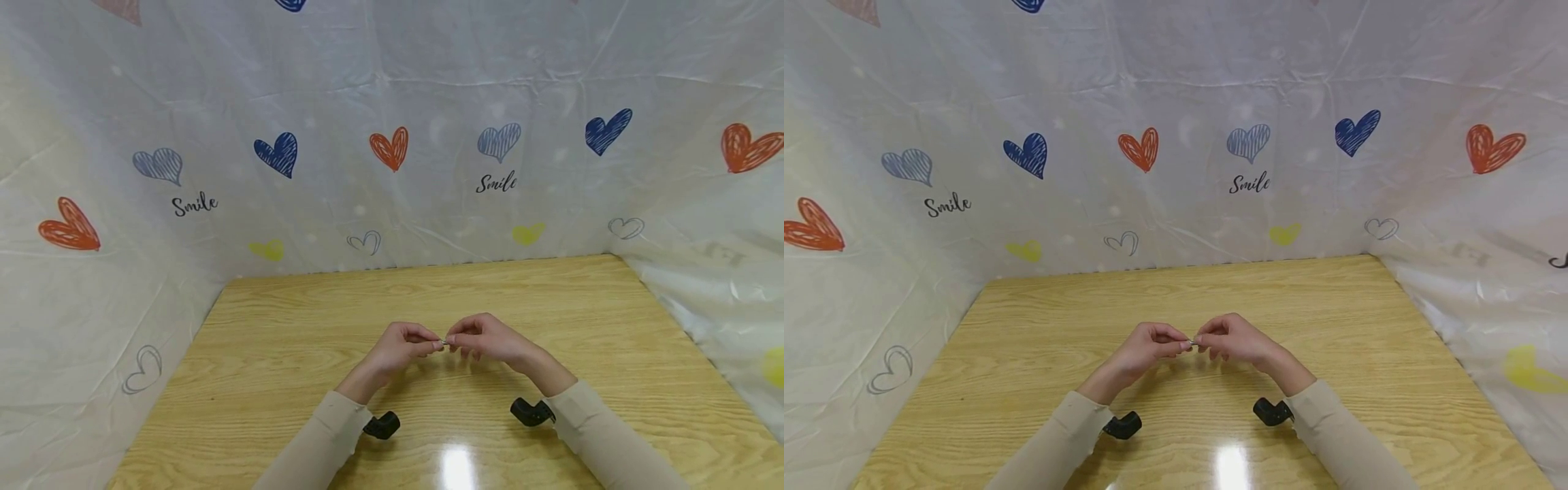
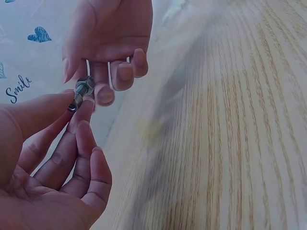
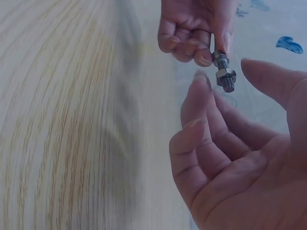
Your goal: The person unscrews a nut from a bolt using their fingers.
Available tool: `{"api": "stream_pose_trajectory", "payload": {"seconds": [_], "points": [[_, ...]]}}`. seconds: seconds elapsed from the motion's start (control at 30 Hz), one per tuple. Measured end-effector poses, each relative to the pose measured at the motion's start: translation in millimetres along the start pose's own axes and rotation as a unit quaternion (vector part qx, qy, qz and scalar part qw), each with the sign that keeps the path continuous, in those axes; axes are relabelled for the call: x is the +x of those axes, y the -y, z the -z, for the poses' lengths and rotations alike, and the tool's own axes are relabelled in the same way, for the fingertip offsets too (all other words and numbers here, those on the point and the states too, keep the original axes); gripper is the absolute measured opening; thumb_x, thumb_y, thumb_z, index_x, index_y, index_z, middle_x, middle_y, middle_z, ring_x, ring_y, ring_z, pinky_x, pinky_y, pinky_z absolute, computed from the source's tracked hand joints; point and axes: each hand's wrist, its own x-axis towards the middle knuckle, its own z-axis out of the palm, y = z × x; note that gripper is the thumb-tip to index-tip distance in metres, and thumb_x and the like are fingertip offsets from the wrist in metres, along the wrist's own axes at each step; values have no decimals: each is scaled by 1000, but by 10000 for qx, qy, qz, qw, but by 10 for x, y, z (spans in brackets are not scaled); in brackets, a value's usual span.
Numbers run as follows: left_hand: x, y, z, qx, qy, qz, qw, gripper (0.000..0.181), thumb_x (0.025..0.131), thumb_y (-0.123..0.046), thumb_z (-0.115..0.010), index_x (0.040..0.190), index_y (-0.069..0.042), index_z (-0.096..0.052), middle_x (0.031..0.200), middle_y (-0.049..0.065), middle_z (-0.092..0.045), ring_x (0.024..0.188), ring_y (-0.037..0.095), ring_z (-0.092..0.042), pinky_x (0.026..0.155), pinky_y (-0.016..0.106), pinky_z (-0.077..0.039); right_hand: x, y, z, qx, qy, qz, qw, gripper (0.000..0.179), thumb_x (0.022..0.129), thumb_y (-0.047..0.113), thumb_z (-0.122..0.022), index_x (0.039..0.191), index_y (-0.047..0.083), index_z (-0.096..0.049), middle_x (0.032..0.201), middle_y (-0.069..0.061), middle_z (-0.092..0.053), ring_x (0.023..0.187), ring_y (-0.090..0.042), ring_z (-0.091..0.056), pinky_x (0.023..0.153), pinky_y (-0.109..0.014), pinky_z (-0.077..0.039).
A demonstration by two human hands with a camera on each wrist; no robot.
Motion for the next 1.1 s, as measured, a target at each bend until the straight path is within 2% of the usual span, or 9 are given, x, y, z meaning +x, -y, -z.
{"api": "stream_pose_trajectory", "payload": {"seconds": [0.2,0.37,0.57,0.8,1.0,1.1], "points": [[5,-5,0,2,15,-23,10000,19,95,-17,-76,104,0,-77,100,5,-74,105,39,-66,89,46,-54,3,3,2,-109,-16,-51,9999,34,106,28,-60,112,-1,-75,98,-19,-75,88,-46,-65,67,-36,-51],[9,-7,-3,26,-2,-39,10000,19,95,-16,-76,104,0,-77,99,5,-74,104,38,-67,89,47,-54,7,-1,2,-42,-74,-9,10000,28,106,23,-60,111,0,-76,97,-15,-76,87,-44,-64,66,-35,-50],[10,-7,-4,1,-25,-36,10000,18,95,-16,-75,104,0,-77,99,4,-74,103,38,-67,88,47,-54,6,-2,3,53,-30,137,9999,23,105,20,-61,114,2,-72,103,-17,-74,89,-47,-62,67,-37,-51],[2,-6,-14,-68,-59,-28,10000,17,95,-14,-75,103,1,-77,97,3,-74,103,39,-67,88,47,-54,7,-7,0,148,8,217,9997,24,101,20,-67,117,2,-69,107,-29,-66,90,-49,-61,67,-37,-50],[4,-25,-16,-48,-45,7,10000,17,95,-15,-75,103,0,-77,100,5,-75,106,39,-67,90,47,-54,2,-4,15,178,-63,14,9998,34,103,25,-64,126,0,-65,112,-25,-66,93,-47,-62,69,-38,-51],[14,-33,-16,-34,-56,10,10000,18,95,-15,-75,104,0,-77,101,5,-74,106,40,-67,90,48,-54,3,1,28,134,-101,-56,9998,34,106,27,-59,125,-1,-67,112,-21,-69,94,-47,-64,69,-38,-52]]}}
